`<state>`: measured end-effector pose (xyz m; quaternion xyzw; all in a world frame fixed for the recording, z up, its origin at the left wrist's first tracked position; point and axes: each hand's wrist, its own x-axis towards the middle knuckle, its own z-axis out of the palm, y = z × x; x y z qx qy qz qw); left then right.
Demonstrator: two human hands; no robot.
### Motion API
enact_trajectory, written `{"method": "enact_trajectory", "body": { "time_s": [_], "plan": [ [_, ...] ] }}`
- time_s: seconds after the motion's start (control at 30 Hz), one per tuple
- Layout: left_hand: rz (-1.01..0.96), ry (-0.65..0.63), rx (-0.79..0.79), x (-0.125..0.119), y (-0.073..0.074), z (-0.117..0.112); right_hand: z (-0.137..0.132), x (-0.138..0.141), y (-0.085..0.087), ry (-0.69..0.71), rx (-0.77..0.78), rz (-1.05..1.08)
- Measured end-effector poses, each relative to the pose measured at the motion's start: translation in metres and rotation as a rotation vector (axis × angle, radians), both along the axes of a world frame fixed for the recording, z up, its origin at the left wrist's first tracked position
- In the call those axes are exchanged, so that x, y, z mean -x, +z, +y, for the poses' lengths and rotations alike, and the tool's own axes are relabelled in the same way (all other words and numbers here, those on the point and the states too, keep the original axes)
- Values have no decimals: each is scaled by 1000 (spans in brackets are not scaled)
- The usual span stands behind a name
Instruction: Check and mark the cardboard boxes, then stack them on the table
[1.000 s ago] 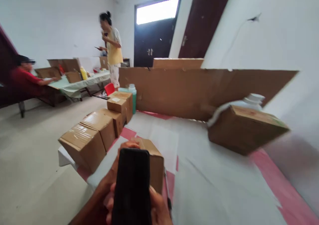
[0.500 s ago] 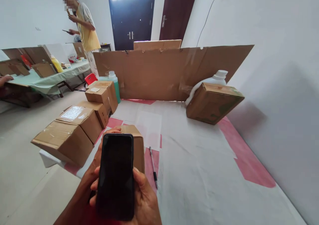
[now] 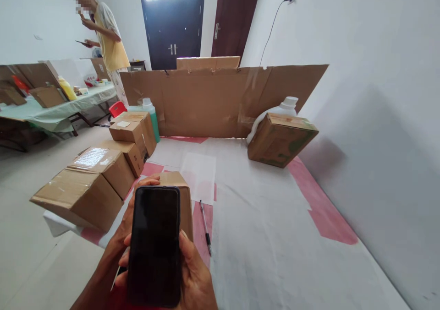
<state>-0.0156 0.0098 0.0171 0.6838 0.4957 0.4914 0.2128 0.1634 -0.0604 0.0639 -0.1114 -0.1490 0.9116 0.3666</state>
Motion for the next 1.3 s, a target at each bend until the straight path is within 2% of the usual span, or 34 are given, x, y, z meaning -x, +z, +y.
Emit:
{"method": "enact_trajectory", "body": {
  "time_s": [0.1, 0.27, 0.43, 0.67, 0.9, 1.07, 1.3],
  "plan": [
    [-52, -46, -10, 0, 1, 0, 1, -1, 0, -26, -23, 6],
    [-52, -41, 16, 1, 3, 0, 2, -4, 0, 23, -35, 10],
    [-34, -26, 6, -1, 4, -1, 0, -3, 0, -77, 8, 50],
    [-34, 1, 39, -5, 13, -7, 0, -5, -3, -110, 70, 35],
    [-39, -32, 53, -6, 16, -8, -1, -12, -4, -150, 68, -28],
    [-36, -27, 54, -7, 18, -8, -7, -19, 1, -187, 54, -46],
    [-10, 11, 22, -7, 19, -5, -14, -30, 11, -165, 64, -64]
  ]
}}
